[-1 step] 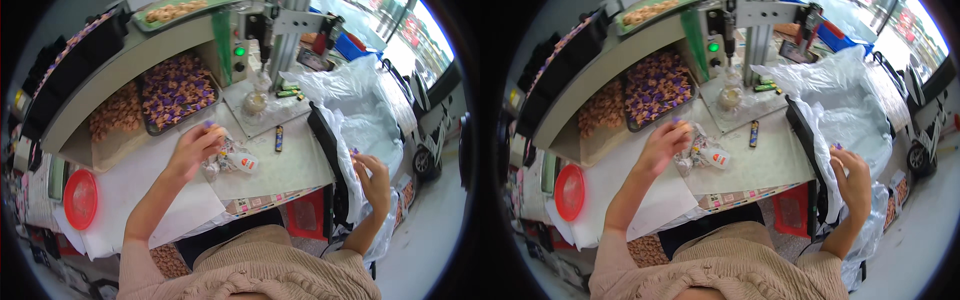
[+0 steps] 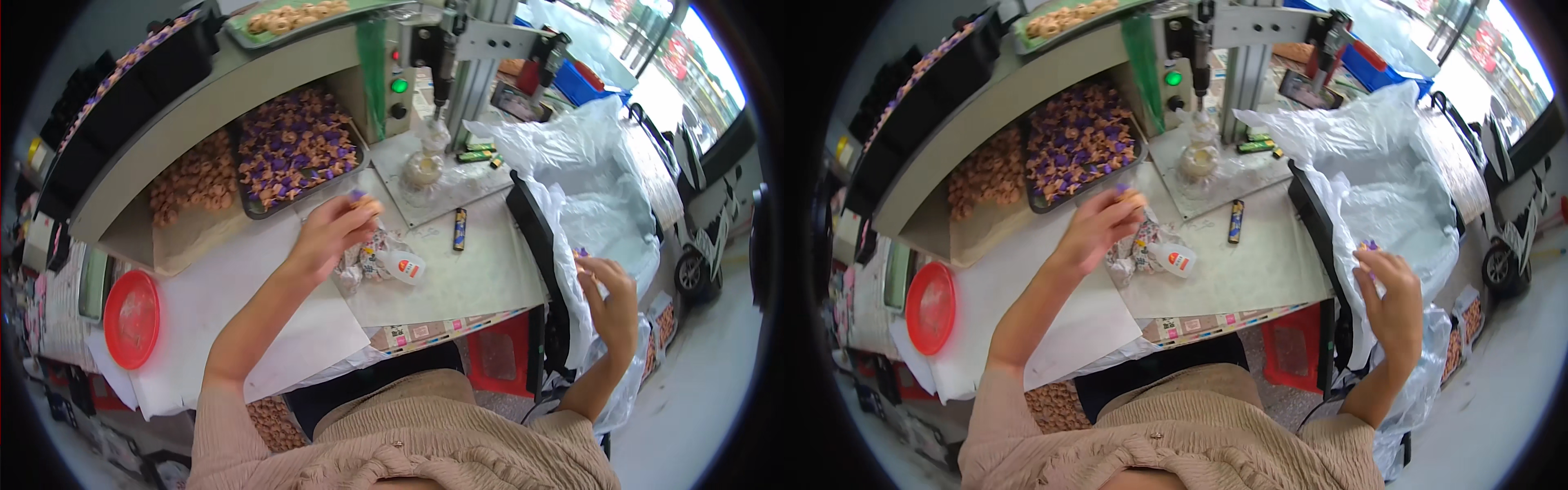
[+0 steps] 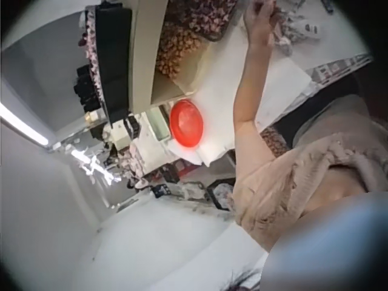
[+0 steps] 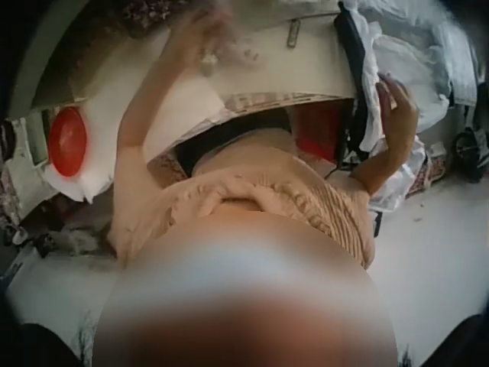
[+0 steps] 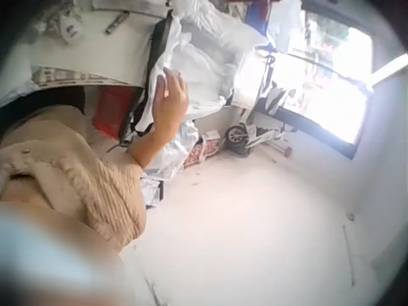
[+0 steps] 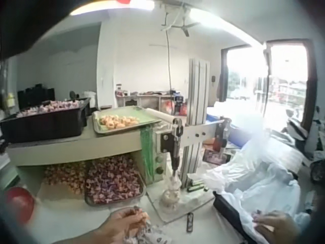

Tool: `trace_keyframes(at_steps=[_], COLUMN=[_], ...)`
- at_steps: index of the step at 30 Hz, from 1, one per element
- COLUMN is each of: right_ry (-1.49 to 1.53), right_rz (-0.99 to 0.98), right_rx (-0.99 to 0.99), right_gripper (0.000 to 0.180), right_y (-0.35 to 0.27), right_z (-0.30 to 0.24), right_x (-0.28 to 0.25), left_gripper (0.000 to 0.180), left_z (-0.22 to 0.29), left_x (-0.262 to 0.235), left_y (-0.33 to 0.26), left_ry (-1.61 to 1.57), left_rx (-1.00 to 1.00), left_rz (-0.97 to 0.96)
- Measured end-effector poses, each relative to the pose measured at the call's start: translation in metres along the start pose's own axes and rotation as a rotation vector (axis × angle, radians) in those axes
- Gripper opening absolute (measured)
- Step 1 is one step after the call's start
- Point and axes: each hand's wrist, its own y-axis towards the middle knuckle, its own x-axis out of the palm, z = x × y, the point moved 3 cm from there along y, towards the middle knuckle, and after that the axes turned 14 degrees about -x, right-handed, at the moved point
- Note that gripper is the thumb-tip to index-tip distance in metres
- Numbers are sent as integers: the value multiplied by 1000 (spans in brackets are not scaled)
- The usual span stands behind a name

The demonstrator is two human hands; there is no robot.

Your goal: Assembling small colorful figurine parts and sealing them in plastic bags.

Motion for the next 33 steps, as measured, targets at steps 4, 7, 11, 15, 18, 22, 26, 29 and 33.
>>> trace_keyframes(at_steps=[4, 7, 11, 15, 18, 22, 26, 29, 33], right_ry=[215, 386, 440, 519, 547, 483, 281, -47, 350], right_rz=[-130, -297, -337, -373, -275, -26, 618, 956, 412], right_rx=[-284, -422, -502, -556, -595, -624, -646, -633, -364], right_gripper=[22, 20, 21, 22, 20, 20, 24, 34, 59], right_y=[16, 19, 25, 38, 58, 104, 177, 246, 320], right_z=[-69, -95, -116, -123, -124, -126, -122, -107, -111], right_x=[21, 54, 82, 87, 86, 73, 55, 48, 44], left_gripper=[24, 28, 33, 33, 27, 28, 28, 28, 28], left_z=[6, 2, 6, 18, 19, 24, 27, 24, 23], left_x=[6, 17, 24, 38, 41, 41, 40, 47, 34], left_y=[68, 124, 156, 142, 130, 120, 118, 118, 114], left_ry=[168, 207, 339, 736, 834, 940, 931, 919, 858], left_rx=[125, 307, 438, 675, 883, 923, 928, 887, 876], left_rz=[110, 72, 230, 429, 480, 462, 436, 418, 457])
